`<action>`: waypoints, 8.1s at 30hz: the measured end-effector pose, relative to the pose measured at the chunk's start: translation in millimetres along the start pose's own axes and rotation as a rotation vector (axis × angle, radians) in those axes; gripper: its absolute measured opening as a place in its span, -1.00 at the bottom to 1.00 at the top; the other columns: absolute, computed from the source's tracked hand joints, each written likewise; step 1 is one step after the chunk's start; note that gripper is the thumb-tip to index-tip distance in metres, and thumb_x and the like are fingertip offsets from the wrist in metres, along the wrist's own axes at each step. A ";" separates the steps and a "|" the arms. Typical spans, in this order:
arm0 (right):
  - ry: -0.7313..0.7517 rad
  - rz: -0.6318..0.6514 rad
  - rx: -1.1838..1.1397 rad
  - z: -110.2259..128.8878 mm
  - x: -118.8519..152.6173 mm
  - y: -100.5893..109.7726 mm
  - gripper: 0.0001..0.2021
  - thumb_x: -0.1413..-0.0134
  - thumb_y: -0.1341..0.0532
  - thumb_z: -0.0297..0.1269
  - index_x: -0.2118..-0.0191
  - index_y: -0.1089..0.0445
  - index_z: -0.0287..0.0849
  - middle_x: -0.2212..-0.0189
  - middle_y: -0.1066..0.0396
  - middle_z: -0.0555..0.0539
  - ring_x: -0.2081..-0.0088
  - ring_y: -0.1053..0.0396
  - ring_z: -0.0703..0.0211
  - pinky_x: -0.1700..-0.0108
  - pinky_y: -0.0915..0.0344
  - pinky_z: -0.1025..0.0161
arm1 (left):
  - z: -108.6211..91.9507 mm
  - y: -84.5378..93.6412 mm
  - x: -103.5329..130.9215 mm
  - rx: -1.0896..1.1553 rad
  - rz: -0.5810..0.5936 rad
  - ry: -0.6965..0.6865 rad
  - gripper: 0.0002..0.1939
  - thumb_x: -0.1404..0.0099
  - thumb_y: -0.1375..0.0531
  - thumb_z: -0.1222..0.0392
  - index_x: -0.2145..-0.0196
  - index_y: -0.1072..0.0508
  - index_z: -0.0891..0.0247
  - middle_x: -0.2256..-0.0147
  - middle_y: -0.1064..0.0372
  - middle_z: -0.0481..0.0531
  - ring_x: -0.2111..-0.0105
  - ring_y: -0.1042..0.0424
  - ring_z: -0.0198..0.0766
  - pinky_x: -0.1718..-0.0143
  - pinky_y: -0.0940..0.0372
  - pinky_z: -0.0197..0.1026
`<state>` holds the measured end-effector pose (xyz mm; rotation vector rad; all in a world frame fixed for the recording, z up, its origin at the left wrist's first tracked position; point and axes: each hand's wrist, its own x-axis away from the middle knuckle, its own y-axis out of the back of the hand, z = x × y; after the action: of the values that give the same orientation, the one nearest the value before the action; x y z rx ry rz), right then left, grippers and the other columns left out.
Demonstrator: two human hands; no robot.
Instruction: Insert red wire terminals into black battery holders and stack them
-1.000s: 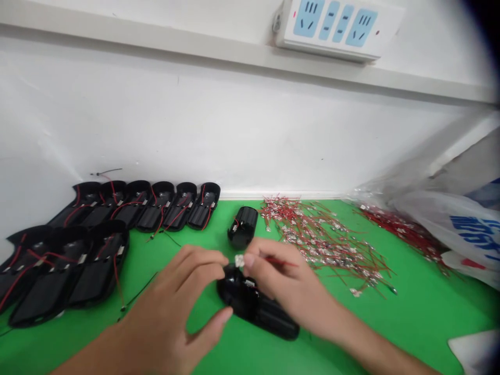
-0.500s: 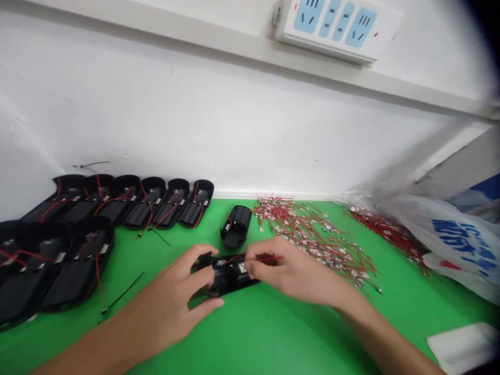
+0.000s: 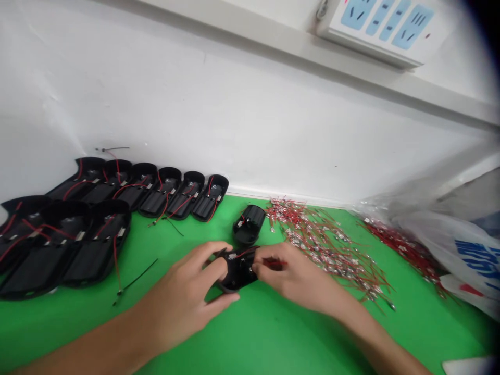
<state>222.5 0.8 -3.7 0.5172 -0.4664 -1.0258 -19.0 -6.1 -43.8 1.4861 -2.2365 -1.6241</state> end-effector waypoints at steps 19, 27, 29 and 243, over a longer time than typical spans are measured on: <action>0.011 -0.064 0.212 2.2 4.7 -14.2 -0.77 -0.19 -0.05 -0.38 0.50 -0.12 -0.14 0.59 -0.09 0.10 0.53 -0.02 0.30 0.45 0.11 0.27 | -1.9 -1.4 -2.4 -0.036 -0.076 -0.161 -0.68 -0.23 -0.42 0.23 0.32 -0.30 0.21 -0.07 -0.49 0.11 0.08 -0.52 -0.12 0.03 -0.43 -0.12; 0.036 -0.091 0.357 9.6 10.5 -20.6 -0.74 -0.26 -0.03 -0.39 0.49 -0.08 -0.12 0.61 -0.08 0.09 0.56 0.02 0.29 0.45 0.16 0.24 | -4.8 -0.9 -0.4 -0.072 -0.039 -0.163 -0.71 -0.23 -0.43 0.21 0.31 -0.35 0.22 -0.05 -0.50 0.14 0.05 -0.51 -0.10 -0.01 -0.42 -0.10; 0.044 -0.088 0.376 10.2 10.9 -20.5 -0.74 -0.26 -0.03 -0.39 0.49 -0.08 -0.12 0.61 -0.08 0.09 0.56 0.02 0.29 0.46 0.16 0.25 | -5.3 -1.1 -0.3 -0.083 -0.038 -0.172 -0.72 -0.24 -0.42 0.21 0.29 -0.36 0.23 -0.05 -0.49 0.16 0.04 -0.51 -0.08 -0.01 -0.43 -0.10; -0.061 -0.251 0.466 -89.2 14.0 105.4 -0.89 -0.08 -0.20 -0.45 0.32 -0.46 -0.13 0.37 -0.52 0.01 0.35 -0.41 0.18 0.28 -0.26 0.25 | 34.2 62.6 -37.2 -0.497 0.492 -0.083 -0.72 -0.32 0.00 0.42 0.23 -0.48 0.22 0.23 -0.45 0.09 0.20 -0.42 -0.05 0.03 -0.34 0.01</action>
<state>352.5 49.2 -8.5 0.9805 -0.7145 -1.1791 -57.4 45.2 4.8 0.6981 -1.8249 -1.8829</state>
